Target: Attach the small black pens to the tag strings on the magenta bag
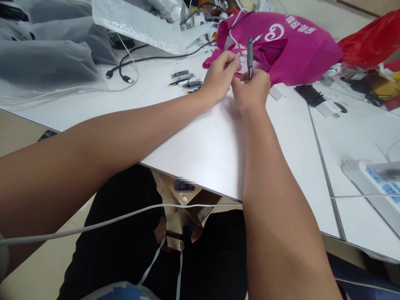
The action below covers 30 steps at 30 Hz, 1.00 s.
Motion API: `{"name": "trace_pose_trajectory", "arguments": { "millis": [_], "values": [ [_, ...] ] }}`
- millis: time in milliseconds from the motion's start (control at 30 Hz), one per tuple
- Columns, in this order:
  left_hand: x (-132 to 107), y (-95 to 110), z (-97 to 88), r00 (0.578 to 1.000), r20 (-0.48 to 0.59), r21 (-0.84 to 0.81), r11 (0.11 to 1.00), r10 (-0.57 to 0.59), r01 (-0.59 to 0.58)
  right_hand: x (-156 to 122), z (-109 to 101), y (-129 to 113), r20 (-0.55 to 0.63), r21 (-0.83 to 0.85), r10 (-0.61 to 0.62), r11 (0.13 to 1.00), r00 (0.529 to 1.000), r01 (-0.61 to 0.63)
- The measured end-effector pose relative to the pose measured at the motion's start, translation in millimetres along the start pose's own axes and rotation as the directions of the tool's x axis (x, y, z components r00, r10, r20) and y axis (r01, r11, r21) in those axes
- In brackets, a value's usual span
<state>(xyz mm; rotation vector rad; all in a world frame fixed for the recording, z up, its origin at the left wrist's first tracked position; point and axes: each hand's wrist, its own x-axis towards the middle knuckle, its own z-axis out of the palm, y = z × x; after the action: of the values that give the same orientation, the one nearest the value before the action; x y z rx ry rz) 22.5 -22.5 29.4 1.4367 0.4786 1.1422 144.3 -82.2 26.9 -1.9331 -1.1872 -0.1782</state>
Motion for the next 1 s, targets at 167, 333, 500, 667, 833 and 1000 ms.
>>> {"name": "trace_pose_trajectory", "arguments": {
  "millis": [167,333,500,667,833,1000],
  "values": [
    [-2.0,3.1,-0.2,0.999,0.019,-0.012,0.999,-0.029,0.03,-4.3,-4.9,-10.7,-0.01,-0.044,0.113,0.993,0.994,-0.113],
    [-6.0,4.7,-0.2,0.997,0.041,-0.069,0.995,-0.064,0.067,1.0,-1.7,4.6,-0.011,-0.038,0.09,0.995,0.996,-0.09],
    [-7.6,4.7,-0.3,0.998,0.063,-0.121,0.992,-0.031,0.038,1.4,-0.7,4.6,-0.032,-0.011,0.078,0.997,0.996,-0.078],
    [-8.2,4.1,-0.7,0.995,0.082,-0.022,0.999,0.048,-0.047,-3.2,-0.7,-9.1,-0.097,-0.014,0.115,0.993,0.989,-0.117],
    [-9.7,8.0,-0.3,0.995,0.101,-0.022,1.0,0.017,-0.014,-6.0,-2.0,-18.9,-0.122,0.0,0.142,0.99,0.982,-0.143],
    [-10.0,10.9,-0.5,0.995,0.098,-0.021,1.0,0.009,-0.007,-5.8,-3.0,-18.8,-0.132,-0.013,0.152,0.988,0.979,-0.155]
  ]
}}
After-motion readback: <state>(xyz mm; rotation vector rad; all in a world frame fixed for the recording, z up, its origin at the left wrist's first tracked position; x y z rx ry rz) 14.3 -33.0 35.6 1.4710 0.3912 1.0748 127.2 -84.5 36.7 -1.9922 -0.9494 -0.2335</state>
